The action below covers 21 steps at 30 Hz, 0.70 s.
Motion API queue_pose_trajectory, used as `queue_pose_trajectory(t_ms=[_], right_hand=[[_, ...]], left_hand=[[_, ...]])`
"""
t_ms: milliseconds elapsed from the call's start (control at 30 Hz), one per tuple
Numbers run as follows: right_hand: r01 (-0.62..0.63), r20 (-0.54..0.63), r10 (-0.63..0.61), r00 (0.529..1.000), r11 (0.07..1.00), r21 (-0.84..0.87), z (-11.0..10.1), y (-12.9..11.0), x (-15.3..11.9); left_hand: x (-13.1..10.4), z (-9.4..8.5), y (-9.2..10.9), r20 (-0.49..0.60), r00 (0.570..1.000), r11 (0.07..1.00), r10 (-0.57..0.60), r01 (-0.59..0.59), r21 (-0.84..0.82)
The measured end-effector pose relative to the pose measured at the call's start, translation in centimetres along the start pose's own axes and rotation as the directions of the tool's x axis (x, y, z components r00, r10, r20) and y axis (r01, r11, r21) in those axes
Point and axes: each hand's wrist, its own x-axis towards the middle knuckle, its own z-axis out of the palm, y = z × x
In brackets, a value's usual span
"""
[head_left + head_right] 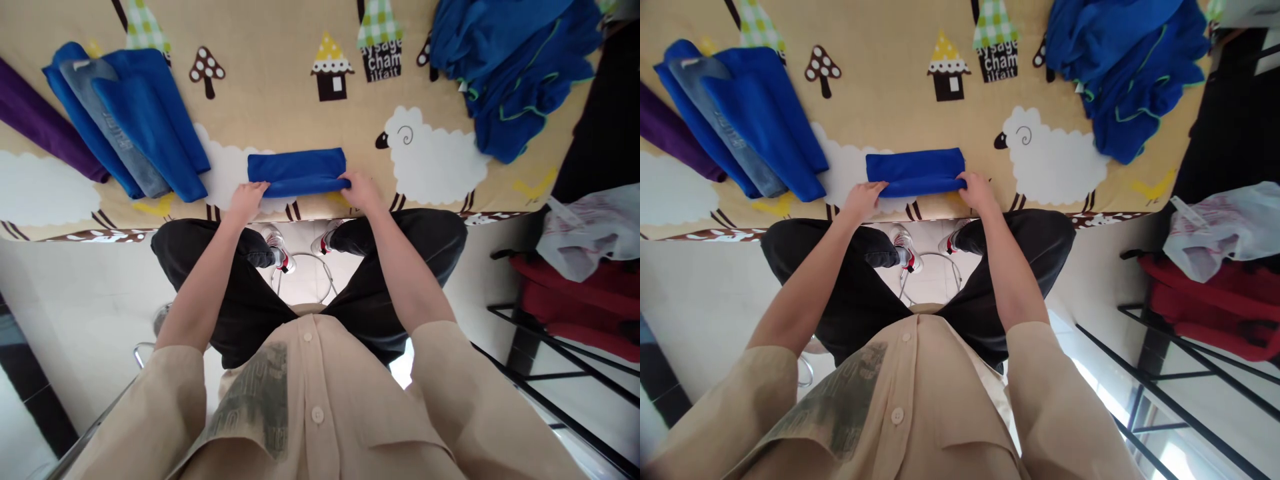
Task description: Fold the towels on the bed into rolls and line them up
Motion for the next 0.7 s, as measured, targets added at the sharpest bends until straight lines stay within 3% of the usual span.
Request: queue_pose_trajectory(t_ms=[100, 267, 367, 500, 633, 700], right_hand=[[-0.034, 0.012, 0.033, 0.999, 0.984, 0.173, -0.3, 1.3, 0.8], [-0.090, -0.070, 0.115, 0.991, 0.952, 0.294, 0.9, 2.7, 1.5], [-0.089, -0.136, 0.130, 0.982, 0.958, 0.274, 1.4, 2.8, 2.0], [-0.113, -0.157, 0.146, 0.977, 0.972, 0.205, 1.6, 2.7, 2.6], [-0.129, -0.179, 0.147, 0.973, 0.986, 0.107, 1.1, 1.9, 3.1], [-0.100, -0.222, 0.102, 0.970, 0.995, 0.023, 0.5, 0.9, 3.5]], left_hand=[[0.2, -0.6, -1.1, 0.021, 1.000, 0.996, -0.019, 0.021, -0.084], [0.8, -0.4, -2.2, -0.123, 0.967, 0.936, -0.225, 0.180, -0.301], [1.5, -0.2, -2.7, -0.175, 0.921, 0.866, -0.349, 0.245, -0.436], [2.6, -0.9, -2.1, -0.166, 0.854, 0.777, -0.492, 0.345, -0.526], [3.1, -2.2, -0.8, -0.166, 0.771, 0.677, -0.615, 0.409, -0.611], [2.7, -2.6, 0.0, -0.124, 0.704, 0.560, -0.699, 0.431, -0.707]])
